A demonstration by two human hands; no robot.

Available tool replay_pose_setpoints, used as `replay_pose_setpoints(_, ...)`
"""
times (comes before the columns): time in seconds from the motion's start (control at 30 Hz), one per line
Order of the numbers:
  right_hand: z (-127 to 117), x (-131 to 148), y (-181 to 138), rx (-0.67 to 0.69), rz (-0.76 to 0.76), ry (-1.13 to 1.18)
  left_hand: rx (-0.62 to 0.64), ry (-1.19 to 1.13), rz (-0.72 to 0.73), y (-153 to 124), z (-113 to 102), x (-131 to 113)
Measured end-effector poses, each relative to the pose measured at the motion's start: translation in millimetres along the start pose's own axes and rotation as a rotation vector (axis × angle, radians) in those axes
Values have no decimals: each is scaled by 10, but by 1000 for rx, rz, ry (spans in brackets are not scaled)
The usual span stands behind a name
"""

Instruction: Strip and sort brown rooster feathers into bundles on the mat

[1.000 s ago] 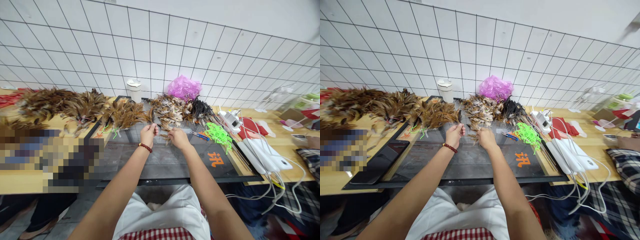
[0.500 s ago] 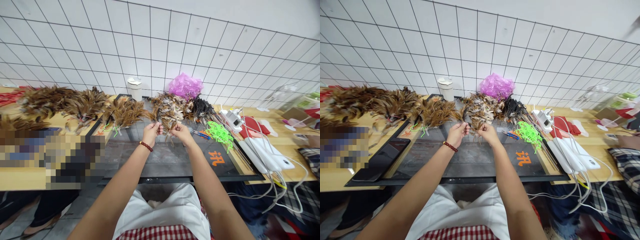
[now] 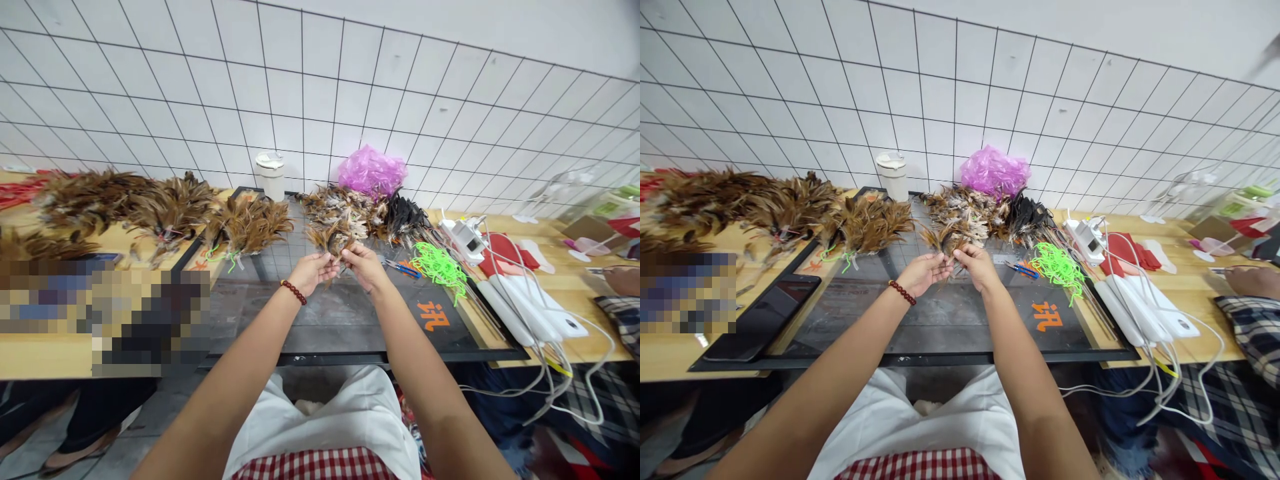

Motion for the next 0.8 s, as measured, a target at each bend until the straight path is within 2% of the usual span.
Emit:
replay_pose_setpoints(0.17,2,-76,30,-34,-3,-10,54,67,-59,-13,18,28)
replay_pose_setpoints(0.3,11,-83,37,-39,-25,-40,63,97,-70,-42,45,25)
replay_pose_setpoints(0.53,30,-57,34,-75,-45,-62,152,171,-77,-56,100,63)
replay_pose_setpoints(0.6,-34,-57,51,-115,-65,-136,115,148,-25,-47,88,29)
replay_pose_setpoints(0.7,-160,-63,82,-147,-92,-403,-4,9,131,-35,22,-91)
replay_pose_setpoints(0.8,-195,-88,89,-64,-103,-640,-144,-129,247,-36,-72,-192)
Point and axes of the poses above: each hand's wrist, its own y-axis towards the middle knuckle, its own z-axis out of the palm, x = y × z, the point moved 4 cm from there along y, towards the middle knuckle, and after that the axes turned 7 degrees about -z, right-handed, at the moved point
